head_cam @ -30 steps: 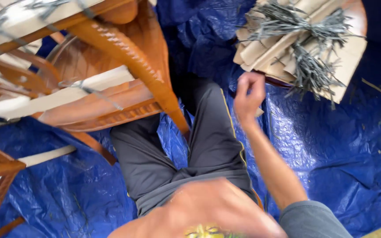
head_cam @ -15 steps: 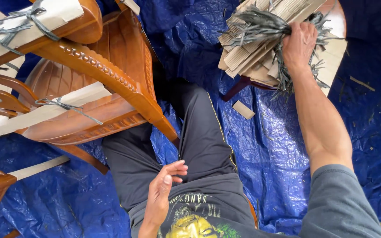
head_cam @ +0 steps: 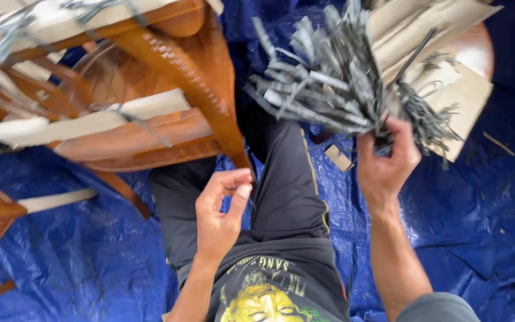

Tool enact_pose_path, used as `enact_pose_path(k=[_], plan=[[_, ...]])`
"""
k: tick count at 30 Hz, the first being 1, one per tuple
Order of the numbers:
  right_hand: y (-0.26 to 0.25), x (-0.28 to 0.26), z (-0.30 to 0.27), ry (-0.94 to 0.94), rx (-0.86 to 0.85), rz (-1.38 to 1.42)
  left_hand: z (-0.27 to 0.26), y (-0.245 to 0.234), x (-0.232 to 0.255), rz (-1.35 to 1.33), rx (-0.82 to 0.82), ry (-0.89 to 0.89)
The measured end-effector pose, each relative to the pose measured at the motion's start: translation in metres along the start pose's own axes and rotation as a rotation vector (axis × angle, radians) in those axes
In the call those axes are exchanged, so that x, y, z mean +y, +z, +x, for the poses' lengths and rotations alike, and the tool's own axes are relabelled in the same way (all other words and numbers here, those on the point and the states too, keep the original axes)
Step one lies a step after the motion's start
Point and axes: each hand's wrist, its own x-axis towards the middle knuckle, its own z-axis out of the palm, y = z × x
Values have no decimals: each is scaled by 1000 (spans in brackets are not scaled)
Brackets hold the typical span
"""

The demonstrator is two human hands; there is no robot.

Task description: Securing protective cardboard onto a wooden chair using plastic ties.

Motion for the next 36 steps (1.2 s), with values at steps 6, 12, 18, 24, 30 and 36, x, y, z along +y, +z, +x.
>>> enact_pose_path(k=[6, 12, 18, 24, 30, 36], plan=[[55, -69, -58, 262, -237, 393, 5, -47, 15, -141, 287, 123], [84, -99, -84, 249, -350, 479, 3, -86, 26, -148, 430, 201], [96, -116, -97, 248, -408, 481, 2, -106, 32, -110, 444, 157], [105, -126, -104, 211, -428, 471, 1, -106, 30, -29, 403, 109], [104, -129, -107, 216, -464, 422, 5, -106, 5, -395, 381, 54], [103, -128, -108, 199, -470, 370, 8, -107, 6, -477, 338, 35]])
